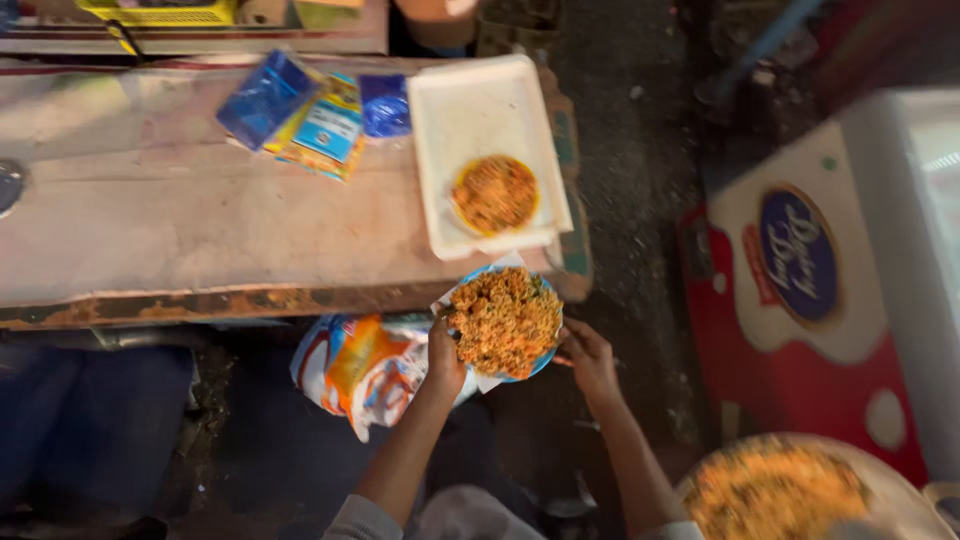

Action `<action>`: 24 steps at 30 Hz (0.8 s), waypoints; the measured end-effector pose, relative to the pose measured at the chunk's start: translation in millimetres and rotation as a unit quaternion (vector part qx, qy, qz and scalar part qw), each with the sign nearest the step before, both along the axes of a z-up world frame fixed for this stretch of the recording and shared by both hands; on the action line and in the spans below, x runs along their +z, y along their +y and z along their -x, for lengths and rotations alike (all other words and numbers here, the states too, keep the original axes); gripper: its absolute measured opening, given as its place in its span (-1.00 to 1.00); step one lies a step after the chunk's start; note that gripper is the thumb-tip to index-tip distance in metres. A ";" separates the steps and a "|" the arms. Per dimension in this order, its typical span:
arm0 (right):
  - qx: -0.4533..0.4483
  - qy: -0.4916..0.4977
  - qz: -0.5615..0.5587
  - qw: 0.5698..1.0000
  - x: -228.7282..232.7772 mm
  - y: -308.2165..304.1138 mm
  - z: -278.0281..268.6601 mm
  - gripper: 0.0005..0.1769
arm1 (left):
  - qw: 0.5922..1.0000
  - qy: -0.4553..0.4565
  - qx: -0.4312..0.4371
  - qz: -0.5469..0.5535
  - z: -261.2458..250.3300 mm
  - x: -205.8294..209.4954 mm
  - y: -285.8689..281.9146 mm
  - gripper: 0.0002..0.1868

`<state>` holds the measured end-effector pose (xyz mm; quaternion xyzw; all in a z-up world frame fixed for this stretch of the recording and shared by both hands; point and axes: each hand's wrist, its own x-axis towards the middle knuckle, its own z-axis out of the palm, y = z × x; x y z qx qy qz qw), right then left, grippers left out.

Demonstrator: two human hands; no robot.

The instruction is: The person scoops a cooked rice mixture from a large wok into various colored plastic bowls lined with paper. They then place the filled bowls onto a wooden tray. The person also handles a cloth and a stack of bowls during the process.

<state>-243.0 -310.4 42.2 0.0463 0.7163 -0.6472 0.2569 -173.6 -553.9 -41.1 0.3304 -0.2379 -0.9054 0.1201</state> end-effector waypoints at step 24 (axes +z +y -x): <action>0.232 0.003 0.113 0.966 -158.8 -253.7 1.1 -0.65 | 0.840 -0.134 -0.023 0.526 34.2 -58.2 -293.4 -0.50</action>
